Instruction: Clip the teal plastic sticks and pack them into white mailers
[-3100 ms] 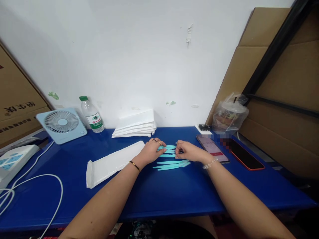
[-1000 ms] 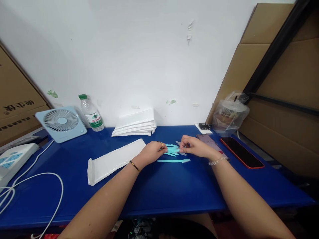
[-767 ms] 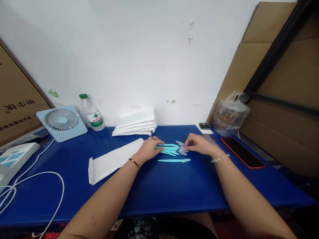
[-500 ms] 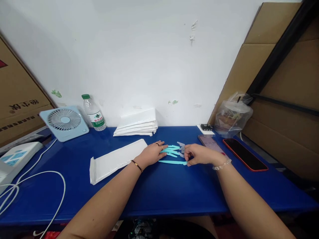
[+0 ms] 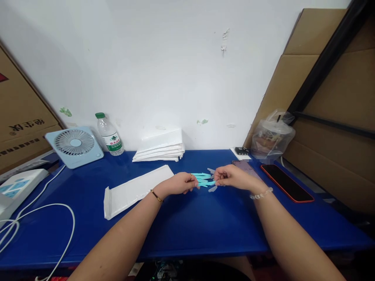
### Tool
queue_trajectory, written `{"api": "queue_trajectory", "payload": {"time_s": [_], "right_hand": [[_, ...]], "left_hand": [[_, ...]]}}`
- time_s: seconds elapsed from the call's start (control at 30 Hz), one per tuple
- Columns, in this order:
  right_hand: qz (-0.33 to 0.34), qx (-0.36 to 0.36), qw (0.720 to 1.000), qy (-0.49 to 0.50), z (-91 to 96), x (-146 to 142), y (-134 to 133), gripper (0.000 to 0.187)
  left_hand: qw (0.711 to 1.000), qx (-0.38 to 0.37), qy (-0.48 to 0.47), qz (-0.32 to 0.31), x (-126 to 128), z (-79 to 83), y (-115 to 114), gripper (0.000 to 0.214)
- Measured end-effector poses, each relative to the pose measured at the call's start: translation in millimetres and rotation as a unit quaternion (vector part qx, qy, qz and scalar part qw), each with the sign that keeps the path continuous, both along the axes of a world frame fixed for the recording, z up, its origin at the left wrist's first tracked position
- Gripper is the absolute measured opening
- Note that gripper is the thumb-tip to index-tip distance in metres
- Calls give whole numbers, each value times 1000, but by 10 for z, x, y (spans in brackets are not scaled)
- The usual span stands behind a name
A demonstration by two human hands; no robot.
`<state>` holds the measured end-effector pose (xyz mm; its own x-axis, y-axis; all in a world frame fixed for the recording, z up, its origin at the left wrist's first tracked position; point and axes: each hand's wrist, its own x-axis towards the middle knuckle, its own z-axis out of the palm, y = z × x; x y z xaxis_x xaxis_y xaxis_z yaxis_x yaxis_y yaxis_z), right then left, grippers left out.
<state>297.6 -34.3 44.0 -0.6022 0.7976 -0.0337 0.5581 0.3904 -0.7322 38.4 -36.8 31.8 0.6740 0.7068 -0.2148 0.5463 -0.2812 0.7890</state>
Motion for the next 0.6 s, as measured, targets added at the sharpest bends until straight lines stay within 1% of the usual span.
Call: {"api": "queue_trajectory", "payload": {"time_s": [0.1, 0.17, 0.23, 0.3, 0.37, 0.47, 0.53, 0.6], "right_hand": [[-47, -2, 997, 68, -7, 104, 46, 28], [-101, 19, 987, 120, -22, 171, 86, 32], [-153, 47, 976, 151, -45, 209, 122, 36], [-190, 69, 966, 158, -68, 204, 146, 37], [-208, 72, 960, 175, -86, 156, 155, 37], [-231, 40, 938, 256, -105, 46, 152, 35], [-247, -13, 913, 324, -117, -17, 148, 34], [-245, -73, 891, 375, -133, -59, 147, 36]], "left_hand": [[997, 52, -23, 57, -60, 46, 38, 41], [991, 78, -36, 107, -98, 86, 53, 43], [982, 99, -44, 156, -123, 113, 64, 48], [976, 115, -50, 178, -133, 115, 78, 50], [973, 135, -54, 178, -133, 92, 99, 47], [961, 205, -51, 178, -127, 37, 131, 39], [950, 251, -39, 180, -124, 13, 142, 35], [946, 269, -25, 179, -125, 7, 143, 32]]}}
